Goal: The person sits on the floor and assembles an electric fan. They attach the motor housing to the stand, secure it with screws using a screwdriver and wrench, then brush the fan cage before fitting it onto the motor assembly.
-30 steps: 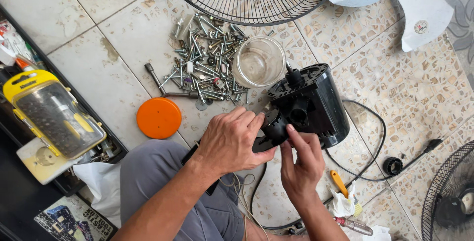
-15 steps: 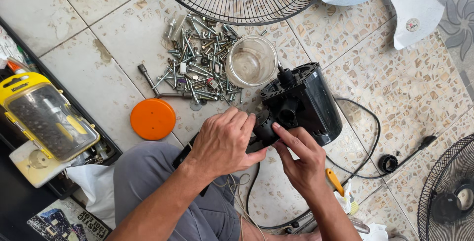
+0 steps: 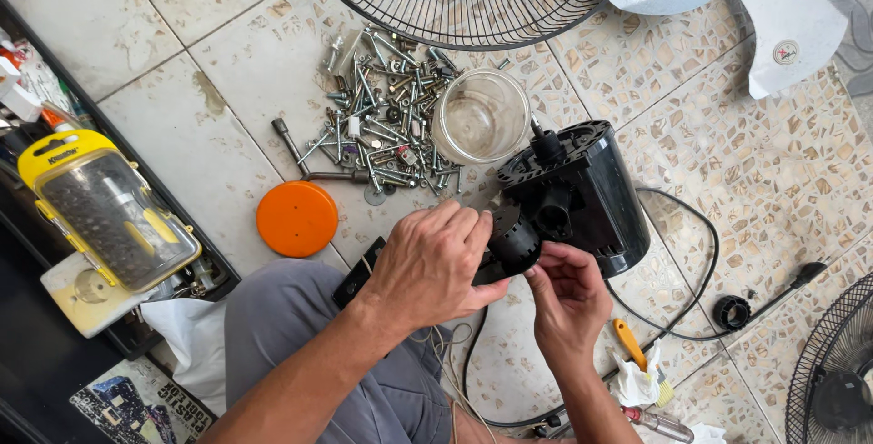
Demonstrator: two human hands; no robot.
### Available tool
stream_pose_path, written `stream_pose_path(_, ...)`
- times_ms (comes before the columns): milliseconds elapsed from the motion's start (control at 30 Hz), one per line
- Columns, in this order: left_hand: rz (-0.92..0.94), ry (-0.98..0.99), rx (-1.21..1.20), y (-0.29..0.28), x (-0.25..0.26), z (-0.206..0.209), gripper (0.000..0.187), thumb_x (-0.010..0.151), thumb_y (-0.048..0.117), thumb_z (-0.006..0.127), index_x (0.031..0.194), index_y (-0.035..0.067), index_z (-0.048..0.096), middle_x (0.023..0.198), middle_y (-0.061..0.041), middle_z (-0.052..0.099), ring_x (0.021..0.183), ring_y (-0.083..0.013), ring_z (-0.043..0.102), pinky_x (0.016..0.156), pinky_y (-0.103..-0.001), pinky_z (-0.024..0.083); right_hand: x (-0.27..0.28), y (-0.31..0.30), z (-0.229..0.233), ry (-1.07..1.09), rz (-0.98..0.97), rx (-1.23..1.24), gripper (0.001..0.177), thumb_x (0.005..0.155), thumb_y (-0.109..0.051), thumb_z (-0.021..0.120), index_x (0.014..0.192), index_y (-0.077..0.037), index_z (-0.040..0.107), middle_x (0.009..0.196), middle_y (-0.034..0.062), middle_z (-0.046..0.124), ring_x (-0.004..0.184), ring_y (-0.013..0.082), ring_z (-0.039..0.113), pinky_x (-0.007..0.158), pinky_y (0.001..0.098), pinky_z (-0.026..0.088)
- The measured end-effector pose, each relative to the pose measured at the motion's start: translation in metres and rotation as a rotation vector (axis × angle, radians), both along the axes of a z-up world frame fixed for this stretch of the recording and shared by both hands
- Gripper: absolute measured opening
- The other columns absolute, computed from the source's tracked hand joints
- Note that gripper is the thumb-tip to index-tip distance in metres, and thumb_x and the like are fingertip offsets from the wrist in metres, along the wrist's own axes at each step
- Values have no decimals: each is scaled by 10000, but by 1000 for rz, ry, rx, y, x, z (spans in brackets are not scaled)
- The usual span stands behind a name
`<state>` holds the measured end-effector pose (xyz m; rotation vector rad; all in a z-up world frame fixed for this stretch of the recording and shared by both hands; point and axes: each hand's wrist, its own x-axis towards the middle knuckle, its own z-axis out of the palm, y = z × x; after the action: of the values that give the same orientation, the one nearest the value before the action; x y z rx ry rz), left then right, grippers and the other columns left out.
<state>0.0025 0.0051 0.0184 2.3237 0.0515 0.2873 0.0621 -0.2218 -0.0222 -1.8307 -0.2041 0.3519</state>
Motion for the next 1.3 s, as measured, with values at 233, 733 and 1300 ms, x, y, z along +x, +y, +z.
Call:
stream_pose_path(233, 44, 1, -61, -3, -4, 3, 727, 667, 453, 896, 1081, -98, 663, 841, -113, 624, 835, -255, 609, 635, -394, 501, -11, -1, -2, 527, -212, 434, 118, 1031, -12, 660, 1128, 55, 665, 1004, 97, 715, 868, 129, 649, 802, 270, 516)
stream_pose_path(733, -61, 30, -222, 4, -6, -27, 802, 726, 424, 860, 1210, -176, 639, 851, -102, 590, 842, -233, 578, 654, -352, 487, -16, -58, -17, 353, -184, 281, 149, 995, 14, 669, 1082, 113, 601, 1095, 217, 708, 1009, 252, 709, 957, 394, 557)
stream_pose_path(1300, 3, -76, -151, -25, -12, -55, 792, 893, 522, 732, 1158, -220, 654, 719, -65, 515, 710, -191, 557, 496, -289, 431, 13, -136, -18, 470, -29, -257, 449, 877, -92, 743, 1282, 57, 622, 1136, 176, 747, 1022, 210, 726, 913, 354, 555)
